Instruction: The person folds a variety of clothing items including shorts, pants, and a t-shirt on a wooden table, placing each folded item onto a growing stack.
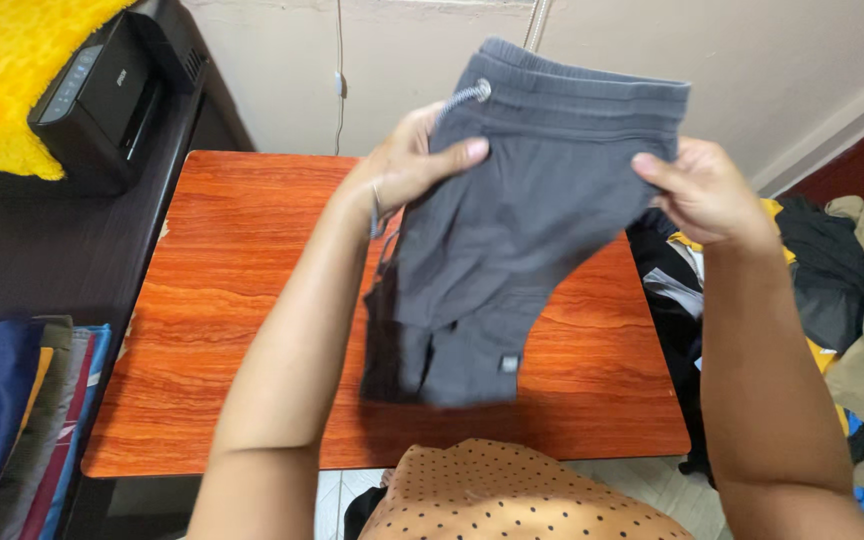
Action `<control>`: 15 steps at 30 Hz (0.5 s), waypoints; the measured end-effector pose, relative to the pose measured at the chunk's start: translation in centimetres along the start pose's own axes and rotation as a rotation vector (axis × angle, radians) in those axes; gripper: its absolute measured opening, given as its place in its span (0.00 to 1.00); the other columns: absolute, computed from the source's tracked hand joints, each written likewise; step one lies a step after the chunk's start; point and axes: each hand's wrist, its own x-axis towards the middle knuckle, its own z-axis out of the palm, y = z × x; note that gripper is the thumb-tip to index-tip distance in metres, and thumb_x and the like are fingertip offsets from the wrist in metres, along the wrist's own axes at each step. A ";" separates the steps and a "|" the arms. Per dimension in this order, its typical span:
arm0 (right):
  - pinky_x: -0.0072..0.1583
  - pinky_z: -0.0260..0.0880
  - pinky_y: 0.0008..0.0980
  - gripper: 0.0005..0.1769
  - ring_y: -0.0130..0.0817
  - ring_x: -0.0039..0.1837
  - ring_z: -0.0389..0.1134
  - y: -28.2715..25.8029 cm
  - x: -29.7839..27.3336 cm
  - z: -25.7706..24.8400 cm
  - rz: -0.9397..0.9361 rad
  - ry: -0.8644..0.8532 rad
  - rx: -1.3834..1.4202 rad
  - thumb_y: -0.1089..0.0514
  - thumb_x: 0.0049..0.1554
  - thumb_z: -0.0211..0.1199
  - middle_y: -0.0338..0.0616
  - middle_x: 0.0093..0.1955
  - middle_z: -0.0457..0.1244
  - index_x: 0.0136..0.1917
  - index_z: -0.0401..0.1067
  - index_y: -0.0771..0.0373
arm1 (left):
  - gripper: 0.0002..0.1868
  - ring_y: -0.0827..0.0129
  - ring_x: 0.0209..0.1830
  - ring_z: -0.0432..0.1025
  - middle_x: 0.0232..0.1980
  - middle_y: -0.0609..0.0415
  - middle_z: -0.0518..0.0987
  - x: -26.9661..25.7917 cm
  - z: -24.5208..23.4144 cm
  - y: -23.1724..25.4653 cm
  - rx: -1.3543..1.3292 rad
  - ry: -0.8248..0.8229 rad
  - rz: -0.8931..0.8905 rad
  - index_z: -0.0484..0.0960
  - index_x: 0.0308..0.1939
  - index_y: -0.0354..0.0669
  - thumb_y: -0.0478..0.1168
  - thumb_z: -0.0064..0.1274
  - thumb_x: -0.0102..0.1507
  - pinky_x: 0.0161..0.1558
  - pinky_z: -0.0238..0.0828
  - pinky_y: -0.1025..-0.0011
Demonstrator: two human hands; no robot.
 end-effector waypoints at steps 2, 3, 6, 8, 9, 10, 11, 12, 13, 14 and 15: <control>0.58 0.75 0.35 0.13 0.37 0.55 0.73 -1.2 -1.0 -1.6 0.026 -0.089 0.095 0.61 0.68 0.62 0.54 0.55 0.70 0.59 0.72 0.77 | 0.32 0.71 0.65 0.74 0.66 0.50 0.78 -1.8 1.1 0.9 -0.124 -0.218 -0.034 0.69 0.71 0.35 0.38 0.62 0.65 0.69 0.69 0.70; 0.59 0.76 0.37 0.14 0.39 0.55 0.74 -1.8 -1.4 -2.0 0.039 -0.132 0.143 0.61 0.69 0.61 0.56 0.55 0.70 0.58 0.71 0.78 | 0.33 0.70 0.66 0.74 0.67 0.49 0.78 -2.5 1.8 1.2 -0.198 -0.228 -0.061 0.69 0.71 0.33 0.37 0.62 0.64 0.69 0.69 0.69; 0.58 0.76 0.37 0.15 0.40 0.55 0.74 -3.5 -1.9 -3.0 0.087 -0.079 0.210 0.62 0.65 0.62 0.57 0.58 0.70 0.61 0.72 0.75 | 0.33 0.65 0.65 0.73 0.66 0.45 0.77 -3.0 3.6 1.0 -0.455 -0.245 -0.156 0.69 0.71 0.30 0.35 0.63 0.64 0.68 0.69 0.64; 0.58 0.76 0.36 0.15 0.39 0.55 0.74 -3.4 -1.0 -3.0 0.072 0.039 0.151 0.62 0.65 0.62 0.55 0.58 0.70 0.62 0.73 0.73 | 0.32 0.58 0.61 0.74 0.63 0.41 0.78 -2.6 3.7 0.3 -0.671 -0.240 -0.232 0.69 0.70 0.28 0.34 0.62 0.65 0.63 0.70 0.59; 0.58 0.76 0.35 0.16 0.38 0.56 0.73 -3.2 -0.2 -3.1 0.062 0.098 0.121 0.62 0.64 0.62 0.54 0.58 0.70 0.63 0.74 0.72 | 0.30 0.57 0.59 0.75 0.60 0.41 0.80 -2.0 3.5 -0.4 -0.598 -0.090 -0.278 0.70 0.68 0.29 0.34 0.61 0.63 0.61 0.73 0.58; 0.58 0.74 0.33 0.15 0.35 0.56 0.73 -2.2 1.1 -2.9 0.015 0.107 0.014 0.62 0.66 0.62 0.52 0.58 0.70 0.64 0.73 0.70 | 0.29 0.56 0.57 0.77 0.57 0.42 0.81 -1.0 3.0 -1.3 -0.521 0.058 -0.321 0.71 0.65 0.30 0.34 0.60 0.61 0.59 0.76 0.57; 0.58 0.73 0.31 0.15 0.32 0.56 0.72 -0.7 2.6 -2.4 -0.032 0.116 -0.093 0.61 0.67 0.63 0.49 0.59 0.69 0.66 0.72 0.68 | 0.28 0.56 0.55 0.78 0.54 0.42 0.83 0.2 2.2 -2.3 -0.440 0.204 -0.362 0.72 0.63 0.32 0.34 0.59 0.58 0.56 0.79 0.56; 0.62 0.72 0.31 0.16 0.30 0.58 0.72 0.7 3.9 -1.9 -0.044 0.140 -0.167 0.62 0.65 0.63 0.47 0.60 0.70 0.65 0.73 0.68 | 0.27 0.59 0.55 0.77 0.55 0.44 0.82 1.3 1.6 -3.7 -0.351 0.237 -0.293 0.72 0.63 0.32 0.33 0.59 0.59 0.58 0.77 0.60; 0.65 0.72 0.30 0.16 0.28 0.59 0.72 1.7 4.9 -1.7 -0.056 0.163 -0.241 0.62 0.64 0.64 0.45 0.61 0.70 0.64 0.74 0.67 | 0.26 0.63 0.56 0.77 0.55 0.47 0.82 2.4 1.0 -5.2 -0.262 0.269 -0.223 0.72 0.63 0.33 0.32 0.59 0.60 0.59 0.75 0.64; 0.65 0.71 0.31 0.15 0.28 0.60 0.71 2.2 5.6 -1.9 -0.120 0.175 -0.239 0.63 0.65 0.64 0.44 0.61 0.70 0.65 0.74 0.67 | 0.25 0.66 0.56 0.76 0.56 0.50 0.82 3.7 0.1 -6.4 -0.170 0.299 -0.152 0.72 0.62 0.34 0.31 0.59 0.61 0.60 0.73 0.68; 0.66 0.70 0.31 0.15 0.28 0.60 0.70 2.3 6.2 -1.9 -0.185 0.187 -0.237 0.63 0.66 0.63 0.44 0.61 0.69 0.65 0.74 0.67 | 0.24 0.67 0.56 0.76 0.56 0.50 0.82 5.3 -1.0 -7.2 -0.081 0.302 -0.053 0.73 0.62 0.33 0.31 0.59 0.63 0.61 0.73 0.69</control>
